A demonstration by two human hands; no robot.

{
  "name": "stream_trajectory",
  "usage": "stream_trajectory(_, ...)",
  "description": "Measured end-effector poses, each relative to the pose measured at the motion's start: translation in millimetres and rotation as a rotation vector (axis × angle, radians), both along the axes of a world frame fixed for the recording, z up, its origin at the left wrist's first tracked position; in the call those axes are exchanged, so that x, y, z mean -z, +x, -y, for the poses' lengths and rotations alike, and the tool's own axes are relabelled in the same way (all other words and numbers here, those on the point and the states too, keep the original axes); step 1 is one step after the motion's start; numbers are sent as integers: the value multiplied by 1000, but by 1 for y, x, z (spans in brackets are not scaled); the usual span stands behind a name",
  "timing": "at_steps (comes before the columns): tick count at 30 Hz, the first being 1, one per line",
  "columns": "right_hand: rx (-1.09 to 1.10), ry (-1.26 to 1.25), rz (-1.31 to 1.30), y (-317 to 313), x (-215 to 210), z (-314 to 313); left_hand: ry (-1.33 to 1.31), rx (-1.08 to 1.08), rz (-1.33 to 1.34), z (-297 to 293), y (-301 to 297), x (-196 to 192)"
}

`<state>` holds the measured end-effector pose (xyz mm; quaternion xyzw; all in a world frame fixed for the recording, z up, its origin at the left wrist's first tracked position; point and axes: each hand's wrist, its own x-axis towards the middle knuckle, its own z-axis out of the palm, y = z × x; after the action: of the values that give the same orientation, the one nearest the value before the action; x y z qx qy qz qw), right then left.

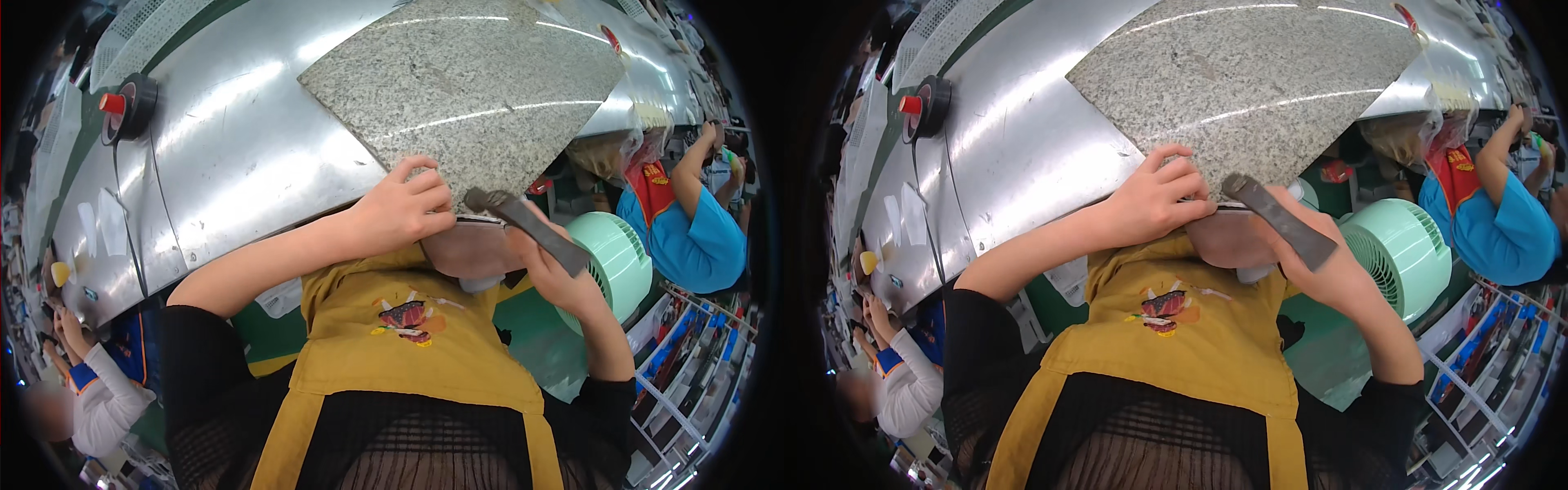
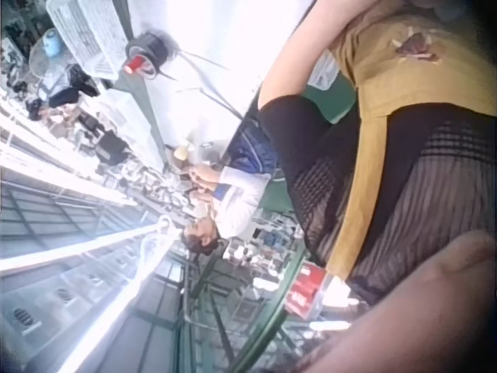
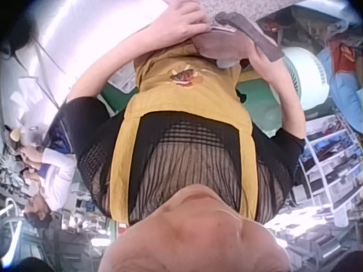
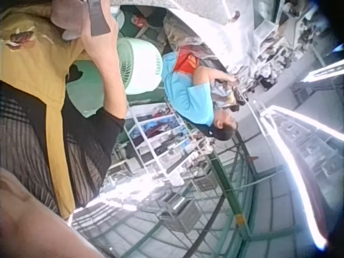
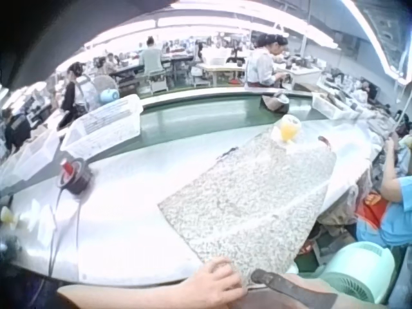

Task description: The person assembles a shoe by hand, using a hammer to tap the upper onto the sole and a small bottle to apply adhesive. They repeatedly adjust the shoe's position and inspect the fit while working at a factory assembly line.

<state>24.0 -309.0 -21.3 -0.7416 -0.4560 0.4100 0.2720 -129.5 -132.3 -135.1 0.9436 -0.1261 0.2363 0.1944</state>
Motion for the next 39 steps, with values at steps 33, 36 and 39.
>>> stream_trajectory(33, -60, 9, 41, -10, -3, 0, 62, -49, 81, 5, -10, 2)
stream_trajectory(36, -240, 90, 173, -9, 19, 4, -52, -101, 29, 7, -8, 0)
stream_trajectory(39, -156, -61, 81, -12, 12, 0, -265, -160, -63, 5, -9, 3)
